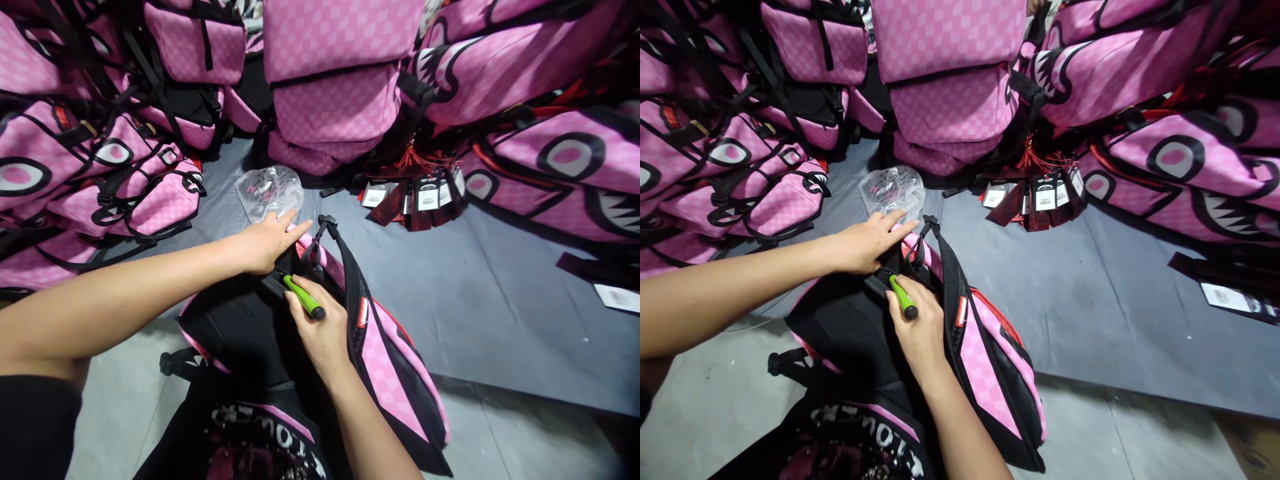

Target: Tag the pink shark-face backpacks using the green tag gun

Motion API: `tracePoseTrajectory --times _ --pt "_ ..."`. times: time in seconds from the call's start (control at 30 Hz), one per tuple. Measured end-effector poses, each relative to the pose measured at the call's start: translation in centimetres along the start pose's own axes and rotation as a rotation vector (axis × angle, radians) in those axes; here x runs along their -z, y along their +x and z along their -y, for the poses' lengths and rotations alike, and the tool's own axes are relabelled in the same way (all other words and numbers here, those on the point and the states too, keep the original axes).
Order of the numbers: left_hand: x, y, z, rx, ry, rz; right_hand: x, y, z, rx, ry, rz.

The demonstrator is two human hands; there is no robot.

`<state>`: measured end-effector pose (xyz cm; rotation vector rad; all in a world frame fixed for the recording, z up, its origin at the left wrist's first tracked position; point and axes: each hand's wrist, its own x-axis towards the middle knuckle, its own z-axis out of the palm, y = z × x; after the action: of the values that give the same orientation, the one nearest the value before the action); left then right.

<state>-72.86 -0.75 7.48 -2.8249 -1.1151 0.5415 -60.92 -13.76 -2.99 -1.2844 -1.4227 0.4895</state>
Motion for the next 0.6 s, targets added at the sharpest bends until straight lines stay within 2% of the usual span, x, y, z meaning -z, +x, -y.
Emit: tracePoseTrajectory --times 0.17,0.37,0.6 --pt "-0.7 -0.3 0.3 -0.001 -0.058 -0.078 -0.4 0.6 0.5 -0.03 -0.027 0.036" --pt "-1.1 -0.2 0.1 0.009 -0.073 -0.122 -1.0 0.5 0.6 -0.036 -0.087 -0.047" --pt "-1.2 -0.2 0.1 0.008 -0.099 -0.114 -1.3 0.5 0.7 -0.085 -0.07 -0.058"
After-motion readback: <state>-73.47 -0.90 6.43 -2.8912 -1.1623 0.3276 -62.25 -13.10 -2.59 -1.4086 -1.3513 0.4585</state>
